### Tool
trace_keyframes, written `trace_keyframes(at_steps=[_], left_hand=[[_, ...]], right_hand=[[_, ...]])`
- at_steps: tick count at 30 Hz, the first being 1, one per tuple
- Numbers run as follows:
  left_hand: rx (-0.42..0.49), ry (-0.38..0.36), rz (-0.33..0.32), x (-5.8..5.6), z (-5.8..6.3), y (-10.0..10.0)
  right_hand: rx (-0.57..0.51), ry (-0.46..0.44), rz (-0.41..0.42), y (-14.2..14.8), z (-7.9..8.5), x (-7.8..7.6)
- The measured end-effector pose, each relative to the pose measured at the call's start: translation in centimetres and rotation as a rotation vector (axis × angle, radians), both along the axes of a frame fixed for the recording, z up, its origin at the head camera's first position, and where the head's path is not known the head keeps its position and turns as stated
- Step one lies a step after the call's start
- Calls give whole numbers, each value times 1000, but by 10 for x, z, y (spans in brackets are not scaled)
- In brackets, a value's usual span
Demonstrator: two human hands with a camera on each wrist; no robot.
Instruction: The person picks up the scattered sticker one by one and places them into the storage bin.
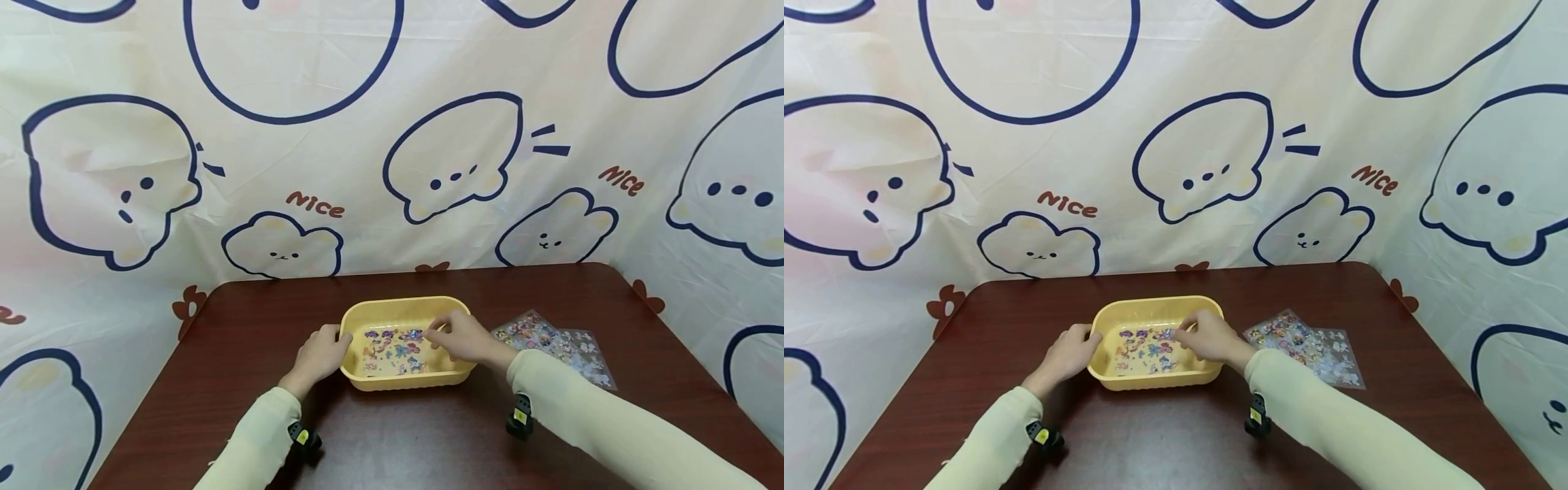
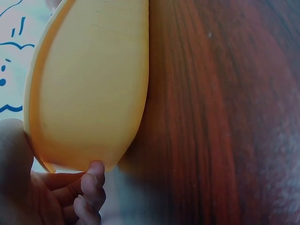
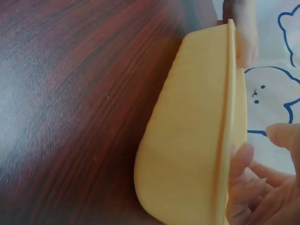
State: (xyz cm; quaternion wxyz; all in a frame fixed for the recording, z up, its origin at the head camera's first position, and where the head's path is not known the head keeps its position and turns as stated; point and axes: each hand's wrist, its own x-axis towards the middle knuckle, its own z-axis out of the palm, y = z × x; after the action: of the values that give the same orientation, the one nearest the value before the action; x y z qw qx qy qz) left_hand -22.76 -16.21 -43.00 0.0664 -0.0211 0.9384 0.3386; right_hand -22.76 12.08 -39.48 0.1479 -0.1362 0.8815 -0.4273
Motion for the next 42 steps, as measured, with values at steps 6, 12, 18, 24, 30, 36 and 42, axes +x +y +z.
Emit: trace_keyframes(at_steps=[6, 12, 18, 24, 30, 36, 42], left_hand=[[0, 7, -2, -1, -1, 0], [5, 12, -8, 0, -1, 0], [-3, 2, -3, -1, -1, 0], [-9, -5, -3, -1, -1, 0], [-6, -2, -3, -1, 0, 0], [-7, 1, -2, -1, 0, 0], [-6, -4, 7, -1, -1, 1]], right_hand=[[-31, 29, -42, 16, 8, 0], [-24, 51, -76, 32, 16, 0], [-20, 75, -83, 49, 21, 1], [-6, 72, -103, 67, 20, 3], [40, 81, -132, 85, 19, 5], [51, 105, -133, 106, 17, 4], [64, 100, -150, 125, 15, 3]])
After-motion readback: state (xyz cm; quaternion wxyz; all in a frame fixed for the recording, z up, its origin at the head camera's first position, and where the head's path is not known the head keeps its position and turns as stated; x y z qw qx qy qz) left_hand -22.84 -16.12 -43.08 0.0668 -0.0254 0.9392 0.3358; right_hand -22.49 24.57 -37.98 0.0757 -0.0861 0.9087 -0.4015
